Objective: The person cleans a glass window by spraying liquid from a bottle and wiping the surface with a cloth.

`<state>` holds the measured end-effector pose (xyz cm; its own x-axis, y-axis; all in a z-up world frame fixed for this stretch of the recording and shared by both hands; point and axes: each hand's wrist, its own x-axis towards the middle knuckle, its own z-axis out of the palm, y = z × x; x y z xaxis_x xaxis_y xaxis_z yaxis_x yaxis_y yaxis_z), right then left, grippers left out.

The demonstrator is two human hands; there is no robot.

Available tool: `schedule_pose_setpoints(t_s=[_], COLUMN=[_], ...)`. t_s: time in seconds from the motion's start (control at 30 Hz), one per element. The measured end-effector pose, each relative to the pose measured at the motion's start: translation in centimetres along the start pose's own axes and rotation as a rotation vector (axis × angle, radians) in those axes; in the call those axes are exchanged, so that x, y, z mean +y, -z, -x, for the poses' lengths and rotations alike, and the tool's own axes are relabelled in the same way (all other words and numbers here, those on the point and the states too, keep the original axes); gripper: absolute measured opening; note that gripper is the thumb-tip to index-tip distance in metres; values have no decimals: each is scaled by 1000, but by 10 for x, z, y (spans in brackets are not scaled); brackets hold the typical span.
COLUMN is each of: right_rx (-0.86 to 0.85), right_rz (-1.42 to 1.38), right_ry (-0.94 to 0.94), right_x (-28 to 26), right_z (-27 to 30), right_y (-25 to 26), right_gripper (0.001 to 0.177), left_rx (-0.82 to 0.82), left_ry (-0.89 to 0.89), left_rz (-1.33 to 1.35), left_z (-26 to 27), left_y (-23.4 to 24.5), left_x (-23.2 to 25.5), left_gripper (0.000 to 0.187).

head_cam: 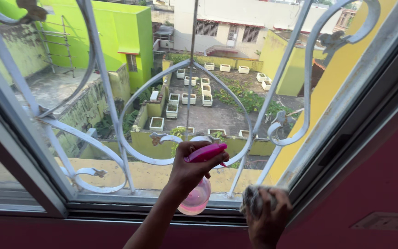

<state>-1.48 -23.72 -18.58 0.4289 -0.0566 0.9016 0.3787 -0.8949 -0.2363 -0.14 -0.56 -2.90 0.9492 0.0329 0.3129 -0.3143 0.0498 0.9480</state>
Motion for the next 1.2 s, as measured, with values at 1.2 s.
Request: schedule_pose_setpoints(t_s=[1.2], right_rx=[153], right_rz=[-103], right_ry=[401], right_x=[-118], right_z=[-168], right_y=[32], right_gripper=[50], left_rx=[119], left_ry=[-122], left_rz=[78], left_z=[13], left_y=[53], left_x=[34], left_gripper=[21])
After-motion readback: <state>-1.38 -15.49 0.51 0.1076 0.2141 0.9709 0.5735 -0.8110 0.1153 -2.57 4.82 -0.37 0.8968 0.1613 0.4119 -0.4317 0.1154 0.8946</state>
